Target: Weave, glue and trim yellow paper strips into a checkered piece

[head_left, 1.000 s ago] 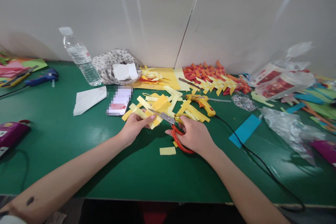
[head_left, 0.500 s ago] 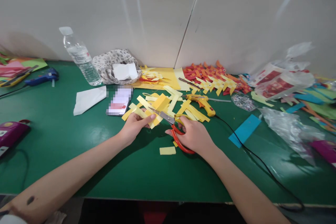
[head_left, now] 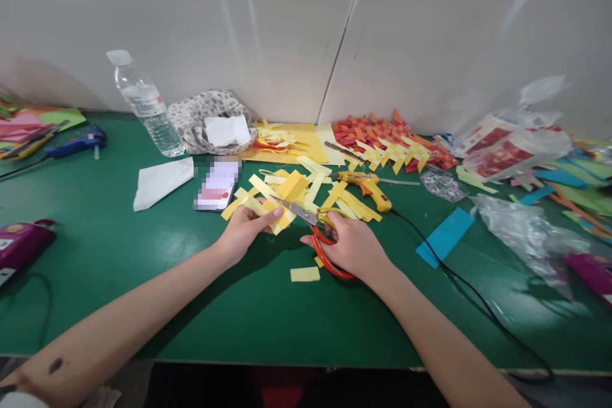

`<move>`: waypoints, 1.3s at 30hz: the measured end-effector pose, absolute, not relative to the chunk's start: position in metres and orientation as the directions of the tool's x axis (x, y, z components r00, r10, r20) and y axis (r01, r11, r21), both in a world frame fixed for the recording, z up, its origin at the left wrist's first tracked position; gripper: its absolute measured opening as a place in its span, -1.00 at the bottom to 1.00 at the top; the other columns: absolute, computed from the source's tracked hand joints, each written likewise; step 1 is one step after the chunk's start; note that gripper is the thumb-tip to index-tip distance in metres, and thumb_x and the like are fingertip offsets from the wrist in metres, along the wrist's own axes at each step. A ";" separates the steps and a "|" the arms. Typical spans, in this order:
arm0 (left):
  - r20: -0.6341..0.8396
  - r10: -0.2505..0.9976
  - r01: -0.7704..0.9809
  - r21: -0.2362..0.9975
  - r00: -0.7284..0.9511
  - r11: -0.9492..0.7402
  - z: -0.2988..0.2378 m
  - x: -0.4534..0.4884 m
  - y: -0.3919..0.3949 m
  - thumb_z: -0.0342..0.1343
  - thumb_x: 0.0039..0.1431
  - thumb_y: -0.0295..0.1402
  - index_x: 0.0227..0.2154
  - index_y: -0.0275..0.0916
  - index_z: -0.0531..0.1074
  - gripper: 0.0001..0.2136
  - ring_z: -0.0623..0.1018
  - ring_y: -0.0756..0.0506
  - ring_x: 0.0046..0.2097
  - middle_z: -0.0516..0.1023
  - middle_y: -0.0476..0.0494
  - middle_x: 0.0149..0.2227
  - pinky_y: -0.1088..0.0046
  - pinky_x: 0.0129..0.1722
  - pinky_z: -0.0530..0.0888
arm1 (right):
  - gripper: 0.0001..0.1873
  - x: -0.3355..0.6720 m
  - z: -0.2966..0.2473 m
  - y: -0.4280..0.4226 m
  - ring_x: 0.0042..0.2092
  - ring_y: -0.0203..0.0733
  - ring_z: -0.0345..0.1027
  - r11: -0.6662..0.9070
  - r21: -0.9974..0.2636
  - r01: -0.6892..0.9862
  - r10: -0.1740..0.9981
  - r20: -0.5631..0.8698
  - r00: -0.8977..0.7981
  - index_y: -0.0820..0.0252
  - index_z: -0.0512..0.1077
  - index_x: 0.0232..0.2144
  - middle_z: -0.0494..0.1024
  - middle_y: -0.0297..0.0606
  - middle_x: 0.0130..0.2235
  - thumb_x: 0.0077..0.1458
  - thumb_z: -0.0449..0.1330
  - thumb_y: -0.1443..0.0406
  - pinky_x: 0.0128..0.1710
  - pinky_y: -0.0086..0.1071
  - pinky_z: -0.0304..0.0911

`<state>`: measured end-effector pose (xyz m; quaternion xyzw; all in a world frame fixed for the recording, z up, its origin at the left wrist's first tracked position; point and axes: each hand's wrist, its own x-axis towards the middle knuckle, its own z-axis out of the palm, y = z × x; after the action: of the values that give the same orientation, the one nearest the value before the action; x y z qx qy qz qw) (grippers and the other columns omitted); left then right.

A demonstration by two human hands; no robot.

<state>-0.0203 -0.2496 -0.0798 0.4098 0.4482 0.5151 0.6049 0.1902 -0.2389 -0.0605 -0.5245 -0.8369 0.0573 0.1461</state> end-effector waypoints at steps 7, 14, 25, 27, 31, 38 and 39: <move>-0.121 0.990 -0.253 0.958 0.068 0.134 -0.080 -0.020 -0.249 0.31 -0.11 -0.19 -0.35 -0.25 0.47 -0.71 0.49 0.03 -0.39 0.54 -0.02 -0.39 0.58 -0.45 0.41 | -0.54 0.191 -0.061 -0.239 -0.60 -0.30 0.19 0.431 -0.253 0.866 0.901 0.172 -0.398 0.12 0.15 -0.51 0.29 -0.42 -0.64 0.00 0.05 -0.13 -0.58 -0.43 -0.04; -0.123 0.989 -0.263 0.955 0.078 0.140 -0.080 -0.020 -0.250 0.30 -0.09 -0.20 -0.35 -0.26 0.46 -0.72 0.49 0.04 -0.40 0.53 -0.02 -0.39 0.59 -0.45 0.41 | -0.55 0.191 -0.062 -0.238 -0.60 -0.29 0.22 0.438 -0.249 0.864 0.897 0.176 -0.405 0.12 0.17 -0.51 0.32 -0.40 -0.63 0.01 0.05 -0.12 -0.58 -0.43 -0.03; -0.128 0.990 -0.260 0.955 0.067 0.141 -0.081 -0.020 -0.249 0.31 -0.10 -0.20 -0.34 -0.25 0.47 -0.71 0.49 0.03 -0.40 0.54 -0.02 -0.39 0.57 -0.44 0.42 | -0.53 0.190 -0.061 -0.239 -0.61 -0.30 0.19 0.424 -0.265 0.866 0.905 0.163 -0.394 0.12 0.15 -0.53 0.31 -0.41 -0.64 0.00 0.05 -0.14 -0.59 -0.43 -0.04; -0.128 0.989 -0.259 0.955 0.069 0.142 -0.081 -0.020 -0.249 0.31 -0.10 -0.20 -0.35 -0.25 0.47 -0.71 0.49 0.03 -0.40 0.54 -0.02 -0.39 0.58 -0.45 0.42 | -0.53 0.190 -0.061 -0.238 -0.60 -0.29 0.20 0.423 -0.262 0.867 0.905 0.159 -0.394 0.12 0.14 -0.53 0.31 -0.41 -0.65 0.00 0.05 -0.14 -0.58 -0.43 -0.04; -0.126 0.989 -0.263 0.954 0.073 0.141 -0.081 -0.020 -0.249 0.30 -0.09 -0.21 -0.35 -0.26 0.47 -0.73 0.48 0.05 -0.41 0.53 -0.03 -0.39 0.61 -0.46 0.42 | -0.53 0.190 -0.062 -0.238 -0.59 -0.25 0.24 0.424 -0.230 0.876 0.904 0.161 -0.396 0.12 0.17 -0.51 0.30 -0.41 -0.66 0.00 0.04 -0.14 -0.58 -0.42 -0.05; -0.140 0.989 -0.257 0.955 0.056 0.150 -0.080 -0.021 -0.249 0.31 -0.10 -0.21 -0.36 -0.27 0.47 -0.72 0.46 0.06 -0.42 0.50 -0.01 -0.43 0.60 -0.46 0.41 | -0.52 0.191 -0.062 -0.237 -0.51 -0.17 0.36 0.408 -0.185 0.894 0.907 0.197 -0.373 0.15 0.25 -0.46 0.41 -0.33 -0.59 -0.01 0.05 -0.14 -0.56 -0.41 -0.05; -0.143 0.989 -0.253 0.956 0.048 0.151 -0.080 -0.021 -0.249 0.31 -0.10 -0.21 -0.36 -0.27 0.48 -0.72 0.46 0.06 -0.42 0.50 -0.01 -0.43 0.60 -0.45 0.41 | -0.52 0.191 -0.062 -0.237 -0.51 -0.16 0.37 0.401 -0.188 0.897 0.910 0.193 -0.367 0.15 0.25 -0.45 0.41 -0.33 -0.59 -0.01 0.05 -0.15 -0.56 -0.41 -0.05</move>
<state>-0.0209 -0.2486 -0.0804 0.3997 0.4597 0.5146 0.6034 0.1908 -0.2371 -0.0620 -0.5467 -0.8262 0.0253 0.1337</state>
